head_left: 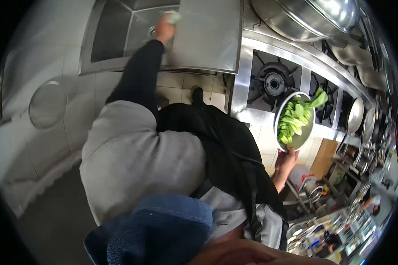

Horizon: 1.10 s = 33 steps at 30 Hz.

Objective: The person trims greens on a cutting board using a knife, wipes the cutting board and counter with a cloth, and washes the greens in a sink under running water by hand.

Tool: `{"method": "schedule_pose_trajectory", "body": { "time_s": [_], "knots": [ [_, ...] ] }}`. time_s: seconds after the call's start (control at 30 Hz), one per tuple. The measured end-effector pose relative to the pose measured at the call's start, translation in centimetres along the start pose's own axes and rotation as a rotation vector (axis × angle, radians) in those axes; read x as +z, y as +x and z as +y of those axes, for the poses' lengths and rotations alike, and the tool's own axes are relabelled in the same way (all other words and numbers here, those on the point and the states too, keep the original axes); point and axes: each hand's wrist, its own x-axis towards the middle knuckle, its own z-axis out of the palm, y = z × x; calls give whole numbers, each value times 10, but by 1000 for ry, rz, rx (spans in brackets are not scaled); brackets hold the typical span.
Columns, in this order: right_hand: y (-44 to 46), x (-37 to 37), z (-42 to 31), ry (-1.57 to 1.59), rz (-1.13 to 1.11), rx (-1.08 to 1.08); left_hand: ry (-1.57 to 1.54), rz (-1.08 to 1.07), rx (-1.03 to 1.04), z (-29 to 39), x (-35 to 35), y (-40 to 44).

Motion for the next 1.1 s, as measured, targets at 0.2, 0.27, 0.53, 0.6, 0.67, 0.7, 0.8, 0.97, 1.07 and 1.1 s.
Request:
{"method": "schedule_pose_trajectory", "body": {
  "time_s": [0.2, 0.27, 0.53, 0.6, 0.67, 0.7, 0.8, 0.97, 1.07, 1.1],
  "knots": [
    [-56, 86, 4, 26, -61, -9, -39, -24, 146, 76, 22, 58],
    [-50, 103, 5, -28, -130, -6, 163, -111, 426, 103, 59, 18],
    [12, 254, 24, -216, -547, -117, 323, -285, 361, 34, 2, 58],
    [27, 296, 44, -228, -545, -72, 308, -284, -12, 4, -34, 97],
    [35, 336, 64, -195, -551, -79, 389, -210, -232, -26, -75, 144],
    [37, 352, 71, -195, -560, -94, 326, -132, -265, -42, -92, 167],
    [36, 373, 82, -255, -496, -120, 59, 41, -335, -130, -104, 240],
    [11, 366, 103, -739, -27, -737, -486, -230, -656, -189, -131, 312],
    [-52, 418, 53, -582, 93, -702, -761, -313, -632, -207, -112, 331],
    [-67, 443, 42, -537, 5, -727, -803, -417, -602, -201, -109, 327]
  ]
}}
